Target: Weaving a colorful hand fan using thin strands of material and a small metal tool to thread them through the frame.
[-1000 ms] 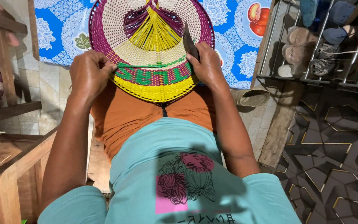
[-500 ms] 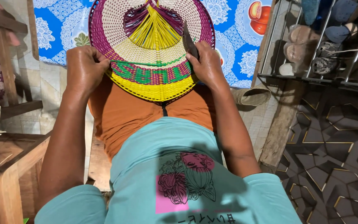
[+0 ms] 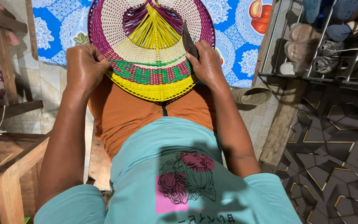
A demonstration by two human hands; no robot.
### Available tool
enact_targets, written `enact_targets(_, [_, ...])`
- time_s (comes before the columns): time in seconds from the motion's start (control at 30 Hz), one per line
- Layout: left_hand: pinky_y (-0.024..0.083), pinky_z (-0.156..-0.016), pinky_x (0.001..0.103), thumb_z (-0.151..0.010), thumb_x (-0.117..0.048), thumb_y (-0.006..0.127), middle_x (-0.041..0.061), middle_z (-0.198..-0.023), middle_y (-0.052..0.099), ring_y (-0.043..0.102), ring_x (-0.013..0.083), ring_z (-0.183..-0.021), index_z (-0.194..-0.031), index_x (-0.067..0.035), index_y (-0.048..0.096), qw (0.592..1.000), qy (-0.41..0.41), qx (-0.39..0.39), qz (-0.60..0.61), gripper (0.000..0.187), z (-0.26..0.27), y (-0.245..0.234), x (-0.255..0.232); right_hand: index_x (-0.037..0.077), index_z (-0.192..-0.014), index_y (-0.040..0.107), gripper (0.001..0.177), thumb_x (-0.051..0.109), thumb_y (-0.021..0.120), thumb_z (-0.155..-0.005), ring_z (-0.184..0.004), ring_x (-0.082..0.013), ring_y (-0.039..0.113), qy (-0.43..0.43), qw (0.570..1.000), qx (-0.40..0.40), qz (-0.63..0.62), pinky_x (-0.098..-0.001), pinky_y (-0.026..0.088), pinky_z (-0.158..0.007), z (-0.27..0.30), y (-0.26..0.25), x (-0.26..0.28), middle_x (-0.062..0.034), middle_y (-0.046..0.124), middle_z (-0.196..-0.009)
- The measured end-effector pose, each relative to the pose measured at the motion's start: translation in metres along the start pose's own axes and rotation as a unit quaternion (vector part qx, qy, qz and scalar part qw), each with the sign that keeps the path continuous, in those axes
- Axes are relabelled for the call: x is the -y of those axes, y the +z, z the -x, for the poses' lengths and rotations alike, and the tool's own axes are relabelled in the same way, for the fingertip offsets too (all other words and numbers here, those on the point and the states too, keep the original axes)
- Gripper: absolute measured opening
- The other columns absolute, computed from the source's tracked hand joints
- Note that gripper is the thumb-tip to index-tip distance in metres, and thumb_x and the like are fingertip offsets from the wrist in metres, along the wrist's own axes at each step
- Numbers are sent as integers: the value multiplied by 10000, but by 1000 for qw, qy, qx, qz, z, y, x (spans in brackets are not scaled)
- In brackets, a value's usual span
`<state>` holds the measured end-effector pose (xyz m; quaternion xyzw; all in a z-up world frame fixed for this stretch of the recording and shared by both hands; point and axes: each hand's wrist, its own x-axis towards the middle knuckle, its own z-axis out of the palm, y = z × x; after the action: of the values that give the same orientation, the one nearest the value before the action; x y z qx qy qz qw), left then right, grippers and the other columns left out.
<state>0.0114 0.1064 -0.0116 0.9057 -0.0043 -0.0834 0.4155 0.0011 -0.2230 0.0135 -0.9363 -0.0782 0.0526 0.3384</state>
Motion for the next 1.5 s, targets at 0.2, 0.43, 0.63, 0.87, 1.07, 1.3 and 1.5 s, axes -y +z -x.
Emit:
enact_targets(0.2, [366,-482,259,-650,36,578,2,-547,541,436,45,-545,-548,-80,549,998,22,-2,-52,157,3,-6,-17,30,-829,464,204,202,559,-885,-661,-265,436,-1,1000,13,7,-378,287,-528,-1,6,-5,-93,416,-763])
enact_targets(0.43, [348,-456,260,-649,37,571,-3,-535,524,418,39,-546,-540,-82,532,999,14,-2,-42,166,4,-6,-19,19,-856,465,216,212,557,-885,-674,-275,442,-3,1000,12,11,-385,290,-533,-1,8,-8,-104,421,-774])
enact_targets(0.63, [383,-482,266,-640,51,576,6,-543,542,442,44,-543,-534,-74,538,998,32,-6,-47,168,4,-7,-21,32,-832,468,195,197,557,-884,-660,-264,436,-2,1000,12,7,-377,285,-523,-1,7,-6,-95,415,-761])
enact_targets(0.87, [372,-460,259,-637,46,583,9,-545,548,444,46,-533,-540,-74,548,999,21,-3,-46,158,3,-8,-22,40,-821,463,201,202,564,-885,-658,-262,432,3,1000,14,8,-380,279,-521,0,7,-5,-94,409,-755])
enact_targets(1.07, [398,-535,347,-724,-97,629,80,-711,536,480,184,-626,-711,-54,571,984,4,42,-174,73,11,-13,-56,35,-821,441,257,258,549,-888,-661,-260,425,3,1000,11,13,-382,278,-535,0,5,-1,-91,402,-759])
enact_targets(1.3, [247,-933,615,-683,-26,563,237,-1140,499,437,388,-1107,-1197,-88,541,915,269,-34,-300,518,33,50,-94,79,-967,472,749,679,717,-592,-832,-290,530,115,980,69,146,-442,428,-593,-7,3,32,-96,511,-947])
enact_targets(1.5, [305,-920,518,-897,-129,499,133,-1014,517,487,278,-960,-1077,-86,565,871,340,-100,-342,196,35,70,-106,102,-832,439,679,633,782,-583,-652,-247,507,86,984,28,157,-400,355,-419,-10,16,17,-58,504,-831])
